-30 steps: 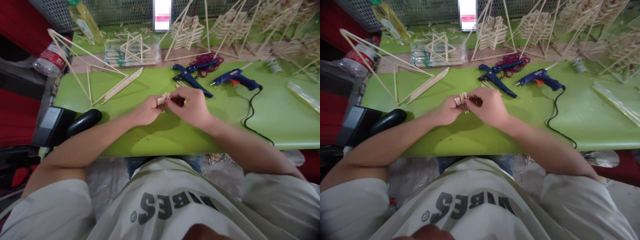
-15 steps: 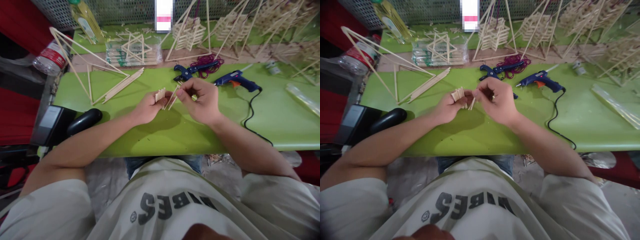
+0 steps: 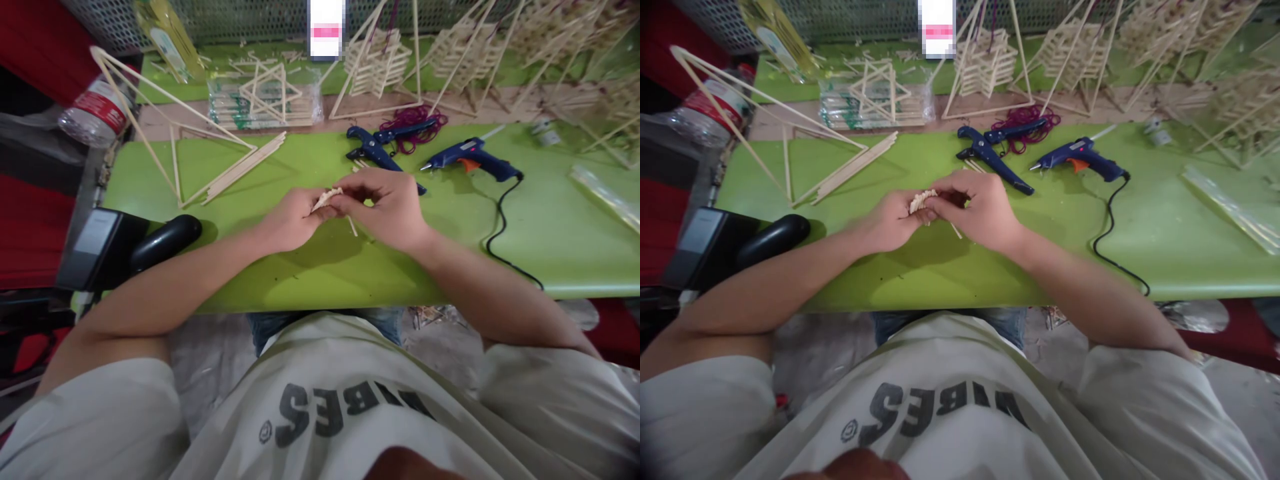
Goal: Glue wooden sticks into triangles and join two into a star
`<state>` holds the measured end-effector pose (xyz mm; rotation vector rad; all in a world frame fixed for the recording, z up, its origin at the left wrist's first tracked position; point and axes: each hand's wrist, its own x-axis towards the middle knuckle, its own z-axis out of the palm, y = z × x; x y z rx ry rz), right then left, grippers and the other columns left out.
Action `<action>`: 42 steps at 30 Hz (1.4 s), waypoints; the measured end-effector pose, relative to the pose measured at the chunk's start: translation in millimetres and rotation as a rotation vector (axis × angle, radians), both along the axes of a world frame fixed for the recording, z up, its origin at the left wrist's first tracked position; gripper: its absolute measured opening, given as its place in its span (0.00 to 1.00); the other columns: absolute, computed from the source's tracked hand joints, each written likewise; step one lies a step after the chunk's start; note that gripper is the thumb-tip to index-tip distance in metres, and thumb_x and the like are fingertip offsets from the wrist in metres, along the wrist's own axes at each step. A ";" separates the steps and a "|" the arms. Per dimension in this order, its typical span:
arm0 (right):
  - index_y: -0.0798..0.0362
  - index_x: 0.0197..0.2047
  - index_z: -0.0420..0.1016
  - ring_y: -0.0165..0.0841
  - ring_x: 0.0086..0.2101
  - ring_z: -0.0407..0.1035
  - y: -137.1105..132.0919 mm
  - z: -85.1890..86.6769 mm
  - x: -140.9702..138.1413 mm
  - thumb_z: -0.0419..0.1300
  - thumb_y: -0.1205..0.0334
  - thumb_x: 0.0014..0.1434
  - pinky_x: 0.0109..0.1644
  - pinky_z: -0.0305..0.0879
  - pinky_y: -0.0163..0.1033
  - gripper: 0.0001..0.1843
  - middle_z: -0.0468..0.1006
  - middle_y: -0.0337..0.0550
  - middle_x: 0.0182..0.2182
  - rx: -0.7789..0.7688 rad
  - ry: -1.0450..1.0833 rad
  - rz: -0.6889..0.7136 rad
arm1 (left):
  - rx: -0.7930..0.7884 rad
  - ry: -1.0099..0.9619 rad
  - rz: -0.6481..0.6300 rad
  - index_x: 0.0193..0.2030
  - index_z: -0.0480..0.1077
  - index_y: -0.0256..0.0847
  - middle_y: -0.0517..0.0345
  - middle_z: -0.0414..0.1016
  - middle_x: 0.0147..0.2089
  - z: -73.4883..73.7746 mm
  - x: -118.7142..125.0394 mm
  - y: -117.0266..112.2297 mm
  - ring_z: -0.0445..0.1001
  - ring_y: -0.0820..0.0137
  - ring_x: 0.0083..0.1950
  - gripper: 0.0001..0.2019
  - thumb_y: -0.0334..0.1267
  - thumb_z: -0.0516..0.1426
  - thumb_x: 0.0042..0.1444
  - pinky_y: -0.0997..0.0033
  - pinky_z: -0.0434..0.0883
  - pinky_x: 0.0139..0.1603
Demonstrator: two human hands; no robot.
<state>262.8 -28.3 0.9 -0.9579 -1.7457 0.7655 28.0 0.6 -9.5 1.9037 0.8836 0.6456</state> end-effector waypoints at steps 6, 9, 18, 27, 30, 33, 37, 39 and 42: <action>0.51 0.41 0.90 0.30 0.30 0.70 3.5 0.0 3.2 0.79 0.48 0.73 0.34 0.69 0.41 0.15 0.84 0.41 0.31 -0.018 0.006 0.081 | 0.045 -0.007 -0.051 0.40 0.79 0.43 0.58 0.84 0.37 1.3 0.4 1.2 0.82 0.65 0.39 0.15 0.50 0.64 0.77 0.66 0.75 0.42; 0.49 0.40 0.88 0.31 0.29 0.70 7.6 0.1 7.0 0.81 0.41 0.70 0.31 0.68 0.41 0.21 0.84 0.42 0.32 -0.103 0.097 0.057 | 0.058 -0.040 -0.004 0.42 0.79 0.43 0.55 0.84 0.38 1.6 -0.5 3.9 0.81 0.66 0.37 0.18 0.53 0.60 0.81 0.65 0.76 0.41; 0.49 0.36 0.85 0.27 0.27 0.59 23.4 -5.5 15.6 0.81 0.30 0.67 0.28 0.52 0.40 0.29 0.73 0.38 0.27 -0.116 0.206 -0.096 | 0.391 0.561 0.210 0.50 0.80 0.41 0.42 0.84 0.51 6.3 -4.0 6.6 0.84 0.57 0.46 0.09 0.35 0.58 0.79 0.54 0.85 0.49; 0.50 0.37 0.87 0.28 0.28 0.64 14.2 1.9 8.1 0.79 0.51 0.70 0.30 0.58 0.40 0.14 0.80 0.40 0.30 -0.087 0.095 -0.082 | 0.436 0.421 0.153 0.72 0.80 0.42 0.41 0.84 0.72 12.4 -1.9 3.1 0.81 0.42 0.76 0.27 0.35 0.71 0.67 0.27 0.75 0.84; 0.50 0.38 0.87 0.29 0.30 0.67 9.4 4.8 2.0 0.79 0.52 0.69 0.33 0.62 0.40 0.13 0.81 0.39 0.30 -0.076 0.058 -0.059 | 0.400 0.096 0.155 0.62 0.83 0.41 0.46 0.91 0.60 14.4 2.0 -3.0 0.89 0.56 0.60 0.12 0.41 0.66 0.78 0.52 0.86 0.65; 0.50 0.39 0.86 0.30 0.31 0.69 6.4 1.9 -4.1 0.80 0.47 0.70 0.34 0.64 0.41 0.17 0.83 0.40 0.32 -0.075 0.072 -0.049 | 0.390 -0.039 0.195 0.49 0.84 0.42 0.52 0.91 0.45 15.6 7.3 -9.7 0.87 0.65 0.43 0.15 0.49 0.63 0.83 0.64 0.82 0.48; 0.48 0.41 0.84 0.31 0.31 0.70 7.0 -7.8 -9.1 0.80 0.33 0.68 0.35 0.66 0.42 0.27 0.81 0.40 0.33 -0.093 0.161 -0.048 | 0.377 -0.088 0.218 0.44 0.81 0.43 0.55 0.89 0.39 14.9 8.9 -13.4 0.84 0.67 0.37 0.14 0.48 0.65 0.81 0.66 0.80 0.42; 0.47 0.42 0.84 0.32 0.31 0.72 7.7 -11.6 -9.4 0.79 0.27 0.67 0.35 0.68 0.43 0.30 0.82 0.40 0.34 -0.107 0.179 -0.054 | 0.337 -0.089 0.218 0.48 0.82 0.44 0.54 0.91 0.42 13.8 7.8 -13.7 0.87 0.66 0.40 0.09 0.47 0.67 0.78 0.66 0.83 0.45; 0.46 0.42 0.85 0.33 0.30 0.72 6.7 -12.6 -7.8 0.79 0.25 0.66 0.33 0.68 0.44 0.31 0.83 0.41 0.35 -0.122 0.149 -0.090 | 0.333 -0.054 0.241 0.58 0.83 0.45 0.54 0.92 0.46 12.5 6.1 -14.3 0.90 0.66 0.45 0.09 0.40 0.68 0.75 0.67 0.85 0.50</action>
